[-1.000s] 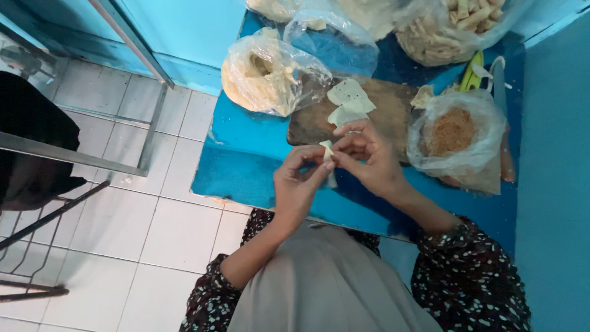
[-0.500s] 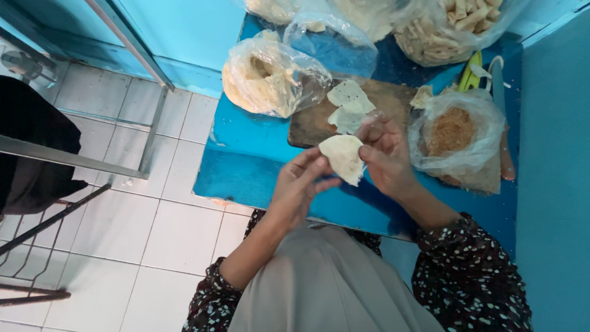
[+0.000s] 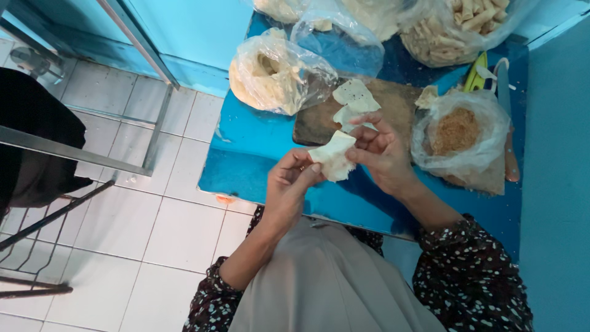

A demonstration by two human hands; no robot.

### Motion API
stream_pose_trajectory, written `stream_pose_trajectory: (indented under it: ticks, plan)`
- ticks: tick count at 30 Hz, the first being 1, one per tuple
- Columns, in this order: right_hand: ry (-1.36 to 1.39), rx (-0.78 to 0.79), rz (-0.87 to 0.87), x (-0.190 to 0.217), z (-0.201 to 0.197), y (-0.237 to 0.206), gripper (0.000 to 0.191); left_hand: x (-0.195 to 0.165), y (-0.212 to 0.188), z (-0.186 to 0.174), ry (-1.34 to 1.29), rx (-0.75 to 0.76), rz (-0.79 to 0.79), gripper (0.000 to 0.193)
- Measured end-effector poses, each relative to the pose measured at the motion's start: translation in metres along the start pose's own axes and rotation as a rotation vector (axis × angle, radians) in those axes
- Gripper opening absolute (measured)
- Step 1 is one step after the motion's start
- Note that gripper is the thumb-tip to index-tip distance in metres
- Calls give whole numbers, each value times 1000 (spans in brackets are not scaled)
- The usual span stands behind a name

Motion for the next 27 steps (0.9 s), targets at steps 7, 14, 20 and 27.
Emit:
stream_pose_trajectory:
  ticks: [7,14,20,27]
  plan:
    - [4,146,-62,21,22,-2,77,-13,0,2,150,16,98,11]
    - [-181,29,117,20,18,-3,65,-17,-3,4,277,89,13,11]
    - [-259,-75,303,9,5,-39,39,8,5,11,368,222,-342,27]
    - [-532,-193,306,28,-13,-54,25,-12,44,29,856,284,-312,40]
Point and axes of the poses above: each hand's wrist, its own y-axis towards the middle knuckle, its own z-axis out of the palm, x = y × z, the point moved 7 cm from there along y, towards the middle knuckle, and after that the axes turned 14 degrees about x, right-handed, at the moved point
